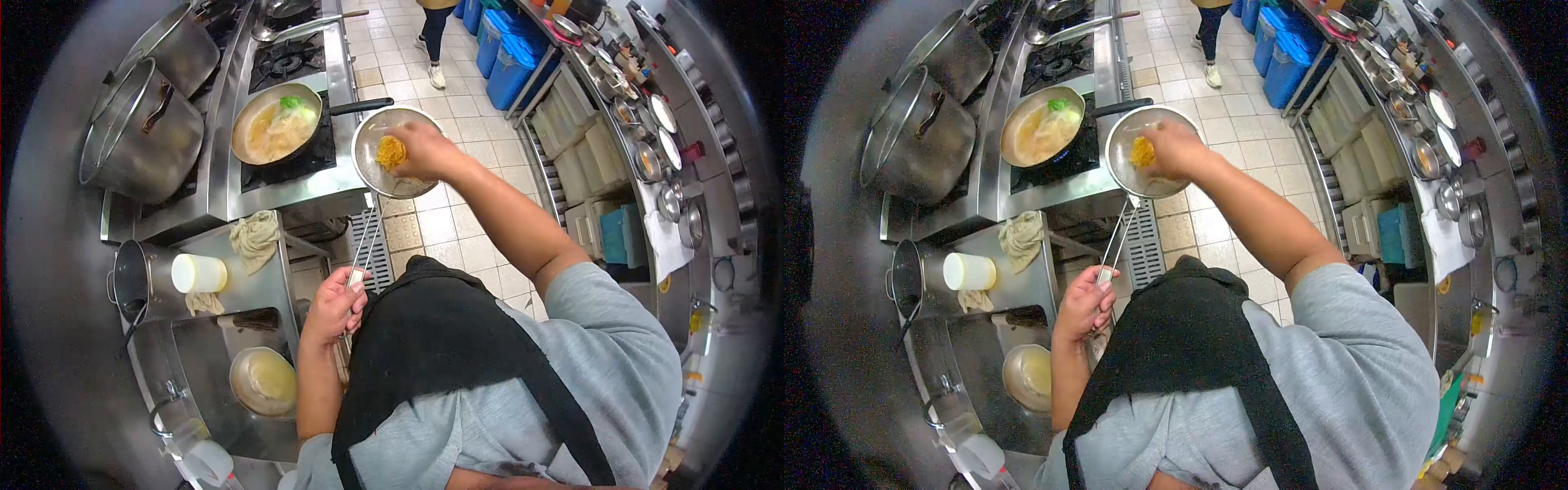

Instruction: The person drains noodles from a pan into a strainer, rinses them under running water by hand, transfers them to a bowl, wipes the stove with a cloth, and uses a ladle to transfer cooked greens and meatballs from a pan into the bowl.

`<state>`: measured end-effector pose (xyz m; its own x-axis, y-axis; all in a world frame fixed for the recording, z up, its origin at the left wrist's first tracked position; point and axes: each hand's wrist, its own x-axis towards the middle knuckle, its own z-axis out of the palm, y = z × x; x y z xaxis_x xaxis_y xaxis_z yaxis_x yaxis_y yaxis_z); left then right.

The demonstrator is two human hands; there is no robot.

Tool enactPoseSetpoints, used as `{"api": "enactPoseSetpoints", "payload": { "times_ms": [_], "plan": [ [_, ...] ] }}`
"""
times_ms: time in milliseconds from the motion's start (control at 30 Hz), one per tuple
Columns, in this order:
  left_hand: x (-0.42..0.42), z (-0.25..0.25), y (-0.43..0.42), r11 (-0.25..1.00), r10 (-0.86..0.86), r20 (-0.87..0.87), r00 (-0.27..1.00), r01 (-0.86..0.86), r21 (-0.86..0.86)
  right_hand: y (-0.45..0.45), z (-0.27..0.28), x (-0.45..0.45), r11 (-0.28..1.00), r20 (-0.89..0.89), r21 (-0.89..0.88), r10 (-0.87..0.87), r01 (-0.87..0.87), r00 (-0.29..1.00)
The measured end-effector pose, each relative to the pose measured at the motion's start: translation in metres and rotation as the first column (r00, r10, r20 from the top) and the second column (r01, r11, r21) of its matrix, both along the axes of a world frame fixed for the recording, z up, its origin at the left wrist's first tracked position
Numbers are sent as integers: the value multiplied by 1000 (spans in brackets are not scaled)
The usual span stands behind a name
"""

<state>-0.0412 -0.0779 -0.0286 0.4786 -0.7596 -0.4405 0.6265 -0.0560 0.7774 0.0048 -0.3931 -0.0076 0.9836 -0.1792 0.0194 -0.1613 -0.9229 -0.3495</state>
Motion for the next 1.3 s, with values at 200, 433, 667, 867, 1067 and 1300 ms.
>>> {"api": "enactPoseSetpoints", "payload": {
  "times_ms": [200,433,667,867,1067,1300],
  "plan": [
    [18,-9,27,997,-75,-35,997,75,-6,-2,6,15,965,-44,241,117,-104,992],
    [23,-6,36,998,-62,-36,997,62,-13,18,26,5,974,107,129,-202,188,974],
    [21,-24,28,993,-117,-30,993,116,-36,24,-53,-9,968,22,101,-232,229,972],
    [11,-35,-7,983,-183,-120,976,181,-27,-24,-33,-35,934,180,342,-171,102,969],
    [3,-20,-71,981,-191,-83,978,187,-47,-87,11,-64,965,355,261,-114,19,928],
    [-15,-26,-135,980,-200,-114,973,196,-40,-122,-17,-82,900,-113,109,-412,423,904]
  ]
}}
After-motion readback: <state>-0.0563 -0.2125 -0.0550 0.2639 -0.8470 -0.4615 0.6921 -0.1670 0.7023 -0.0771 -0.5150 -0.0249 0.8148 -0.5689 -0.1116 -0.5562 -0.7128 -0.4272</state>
